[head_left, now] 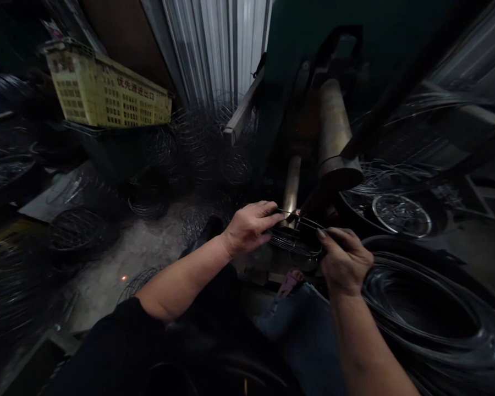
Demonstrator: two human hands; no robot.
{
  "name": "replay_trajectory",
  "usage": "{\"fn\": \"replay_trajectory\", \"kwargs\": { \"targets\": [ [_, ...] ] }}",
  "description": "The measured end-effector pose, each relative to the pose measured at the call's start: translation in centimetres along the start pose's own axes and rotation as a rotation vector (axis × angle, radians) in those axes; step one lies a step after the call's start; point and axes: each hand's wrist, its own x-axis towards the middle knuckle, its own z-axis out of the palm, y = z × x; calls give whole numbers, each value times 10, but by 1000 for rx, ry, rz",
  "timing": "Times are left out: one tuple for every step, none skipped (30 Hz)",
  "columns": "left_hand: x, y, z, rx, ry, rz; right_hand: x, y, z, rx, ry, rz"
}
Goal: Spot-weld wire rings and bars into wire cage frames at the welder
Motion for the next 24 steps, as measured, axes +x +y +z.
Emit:
{"fn": "replay_trajectory", "kwargs": {
  "targets": [
    [1, -1, 1, -14, 8, -3, 1, 0, 1, 7, 2, 1],
    [1, -3, 3, -24, 17, -2, 3, 0, 1, 11, 1, 3],
    [2, -4, 4, -29, 27, 4, 4, 0, 2, 13, -1, 6],
    [3, -5, 5, -32, 35, 9, 5, 0, 2, 12, -3, 8],
    [3, -6, 6, -33, 38, 10, 6, 0, 2, 8, -7, 7],
    [4, -7, 7, -35, 40, 10, 7, 0, 3, 5, -10, 7],
    [4, -8, 8, -38, 44, 8, 8, 0, 3, 5, -12, 7],
    [5, -9, 8, -40, 48, 5, 9, 1, 3, 6, -13, 8],
    [5, -10, 9, -42, 55, 5, 10, 1, 3, 8, -13, 8],
    [6, -10, 10, -44, 60, 5, 11, 2, 4, 8, -12, 9],
    [6, -11, 10, -46, 66, 6, 12, 3, 4, 10, -9, 10],
    [6, -12, 11, -47, 67, 5, 12, 4, 5, 11, -6, 10],
    [7, -12, 11, -50, 63, -1, 13, 5, 5, 13, -2, 9],
    [7, -13, 12, -55, 56, -8, 14, 7, 6, 16, 3, 8],
    [7, -13, 12, -59, 49, -18, 14, 8, 6, 18, 6, 9],
    [7, -14, 12, -63, 40, -27, 14, 9, 7, 18, 9, 11],
    [7, -15, 12, -66, 31, -34, 14, 10, 7, 14, 9, 13],
    [7, -15, 11, -68, 24, -38, 15, 11, 7, 8, 6, 16],
    [7, -15, 11, -69, 20, -37, 15, 12, 7, 4, 4, 17],
    [7, -15, 11, -71, 18, -34, 15, 13, 7, 4, 4, 14],
    [7, -15, 11, -75, 19, -30, 15, 13, 7, 10, 6, 8],
    [6, -15, 11, -80, 26, -27, 15, 14, 6, 15, 8, 1],
    [6, -16, 11, -84, 32, -24, 16, 14, 6, 18, 9, -6],
    [5, -16, 12, -89, 43, -25, 16, 14, 6, 18, 10, -14]
  ]
}}
